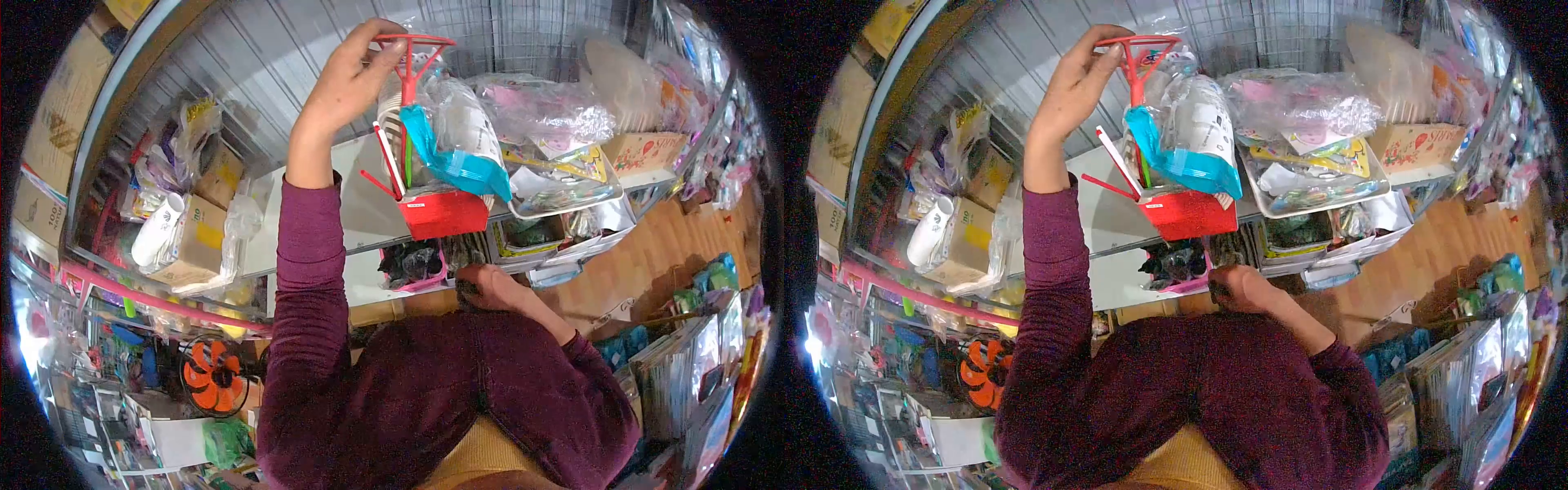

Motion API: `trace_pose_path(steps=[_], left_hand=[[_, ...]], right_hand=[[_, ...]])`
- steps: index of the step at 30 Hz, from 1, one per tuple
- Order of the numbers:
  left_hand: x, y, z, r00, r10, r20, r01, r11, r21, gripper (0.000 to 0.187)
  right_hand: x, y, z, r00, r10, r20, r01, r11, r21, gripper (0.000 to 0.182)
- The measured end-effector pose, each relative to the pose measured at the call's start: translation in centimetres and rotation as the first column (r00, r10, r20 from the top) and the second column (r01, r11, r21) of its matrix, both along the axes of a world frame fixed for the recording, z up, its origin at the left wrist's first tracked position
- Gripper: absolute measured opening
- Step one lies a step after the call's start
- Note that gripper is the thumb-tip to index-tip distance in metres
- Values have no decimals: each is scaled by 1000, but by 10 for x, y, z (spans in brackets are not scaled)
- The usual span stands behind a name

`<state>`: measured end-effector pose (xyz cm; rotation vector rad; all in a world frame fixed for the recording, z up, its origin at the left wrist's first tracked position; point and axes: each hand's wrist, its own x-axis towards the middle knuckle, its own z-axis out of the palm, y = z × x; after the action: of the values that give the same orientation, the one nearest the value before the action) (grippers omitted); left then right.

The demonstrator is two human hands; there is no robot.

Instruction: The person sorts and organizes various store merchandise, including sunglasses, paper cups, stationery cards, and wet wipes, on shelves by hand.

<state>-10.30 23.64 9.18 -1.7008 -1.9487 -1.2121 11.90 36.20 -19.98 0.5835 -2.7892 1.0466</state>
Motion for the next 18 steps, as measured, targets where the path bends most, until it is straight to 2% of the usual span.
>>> trace_pose_path(steps=[2,4,5,6,7,8,9,10,11,12,13,14,16,17,18], left_hand=[[10,-7,-1,998,59,12,-58,997,-42,29],[27,-15,-1,980,-182,-83,184,983,17,29],[36,-16,-3,956,-284,-72,287,958,27,33],[45,-18,0,958,-280,-67,282,959,31,33],[55,-21,4,946,-276,-169,278,960,-14,39],[62,-25,3,928,-258,-268,254,966,-51,46],[66,-26,-2,943,-208,-259,208,978,-28,46],[68,-22,-7,938,-217,-272,234,972,34,54],[70,-23,-12,932,-215,-292,251,963,95,63],[76,-28,-16,947,-139,-291,180,977,118,63],[85,-34,-19,940,-55,-337,130,970,206,71],[90,-41,-23,926,23,-376,93,954,286,79],[95,-55,-29,930,82,-360,39,947,318,83],[96,-60,-33,935,81,-346,43,940,338,86],[94,-64,-38,935,102,-339,22,939,344,86]], right_hand=[[-1,0,-4,1000,-12,28,11,1000,20,42],[-2,0,-4,998,-31,51,30,999,25,41],[-3,0,-1,998,-30,50,29,999,27,41],[-3,0,4,997,-24,69,22,999,26,40],[-1,0,6,995,-11,94,9,999,31,40],[1,1,5,994,14,109,-19,999,45,40],[2,0,2,994,-19,111,16,999,34,37],[1,-1,0,993,-39,112,37,999,27,34],[2,-2,1,992,29,123,-36,998,52,34],[5,-2,3,993,9,118,-7,1000,-13,32],[4,-1,6,994,-17,112,26,996,-79,30],[3,-3,9,993,39,115,-32,997,-65,30],[3,-4,12,995,-39,86,43,998,-41,28],[2,-2,11,985,-25,169,38,996,-76,28],[2,-1,4,984,-6,175,18,997,-70,28]])
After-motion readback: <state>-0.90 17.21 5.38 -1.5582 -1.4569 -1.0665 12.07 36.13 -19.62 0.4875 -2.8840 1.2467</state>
